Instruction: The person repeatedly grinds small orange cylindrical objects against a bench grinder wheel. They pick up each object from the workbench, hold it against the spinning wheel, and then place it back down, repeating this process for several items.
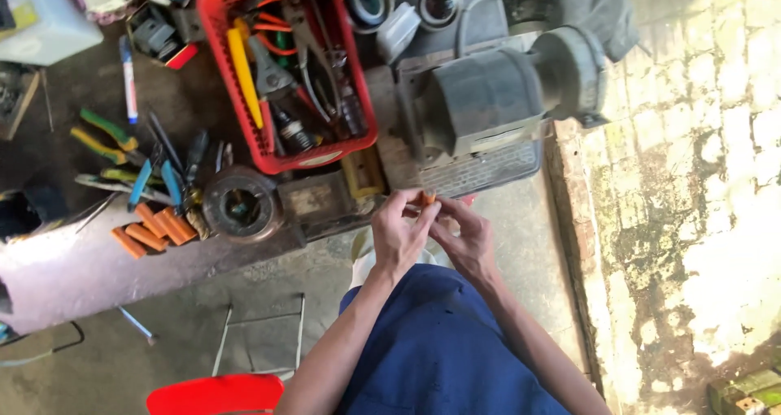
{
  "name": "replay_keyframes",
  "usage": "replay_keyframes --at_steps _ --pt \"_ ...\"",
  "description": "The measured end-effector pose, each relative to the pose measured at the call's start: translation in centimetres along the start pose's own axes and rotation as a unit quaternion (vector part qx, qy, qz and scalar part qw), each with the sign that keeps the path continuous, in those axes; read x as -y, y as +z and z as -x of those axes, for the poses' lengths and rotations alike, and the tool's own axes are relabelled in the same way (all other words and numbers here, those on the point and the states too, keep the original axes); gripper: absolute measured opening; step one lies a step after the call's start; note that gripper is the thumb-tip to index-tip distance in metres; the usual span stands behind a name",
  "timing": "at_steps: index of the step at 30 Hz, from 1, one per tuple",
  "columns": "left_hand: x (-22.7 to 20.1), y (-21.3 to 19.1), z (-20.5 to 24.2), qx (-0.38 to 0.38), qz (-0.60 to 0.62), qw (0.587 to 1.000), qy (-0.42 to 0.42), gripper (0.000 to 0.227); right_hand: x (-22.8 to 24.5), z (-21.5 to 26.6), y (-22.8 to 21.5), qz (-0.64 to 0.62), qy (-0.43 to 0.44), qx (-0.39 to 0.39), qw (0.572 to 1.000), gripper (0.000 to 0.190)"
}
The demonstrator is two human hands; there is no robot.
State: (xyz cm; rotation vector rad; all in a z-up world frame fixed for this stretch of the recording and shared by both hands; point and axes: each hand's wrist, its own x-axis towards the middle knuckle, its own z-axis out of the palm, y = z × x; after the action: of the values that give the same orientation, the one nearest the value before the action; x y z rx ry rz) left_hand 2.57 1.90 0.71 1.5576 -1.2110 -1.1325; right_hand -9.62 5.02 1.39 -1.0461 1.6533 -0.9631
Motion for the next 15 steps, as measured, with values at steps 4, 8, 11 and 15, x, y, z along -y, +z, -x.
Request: replay_keyframes --at_steps 4,8,11,15 --pt "-0.3 2.8 -1.5 0.002 -0.021 0.996 -0.088 0.024 -1.1 -2.1 0.3 0.019 -0.010 -0.071 0.997 0.029" --pt "-1.0 3.4 -2.2 -0.004 0.013 0.988 -0.156 0.023 -1.3 -3.5 0.5 0.036 -0.040 -0.095 0.994 0.016" --pt "-0.6 3.0 -2.0 -0.022 0.020 0.985 -0.170 0.022 -1.6 -3.6 1.0 0.041 -0.057 -0.092 0.993 0.012" --pt "-0.6 2.5 -2.1 -0.047 0.035 0.985 -0.163 0.023 -0.7 -3.7 1.6 0.045 -0.058 -0.083 0.994 0.010"
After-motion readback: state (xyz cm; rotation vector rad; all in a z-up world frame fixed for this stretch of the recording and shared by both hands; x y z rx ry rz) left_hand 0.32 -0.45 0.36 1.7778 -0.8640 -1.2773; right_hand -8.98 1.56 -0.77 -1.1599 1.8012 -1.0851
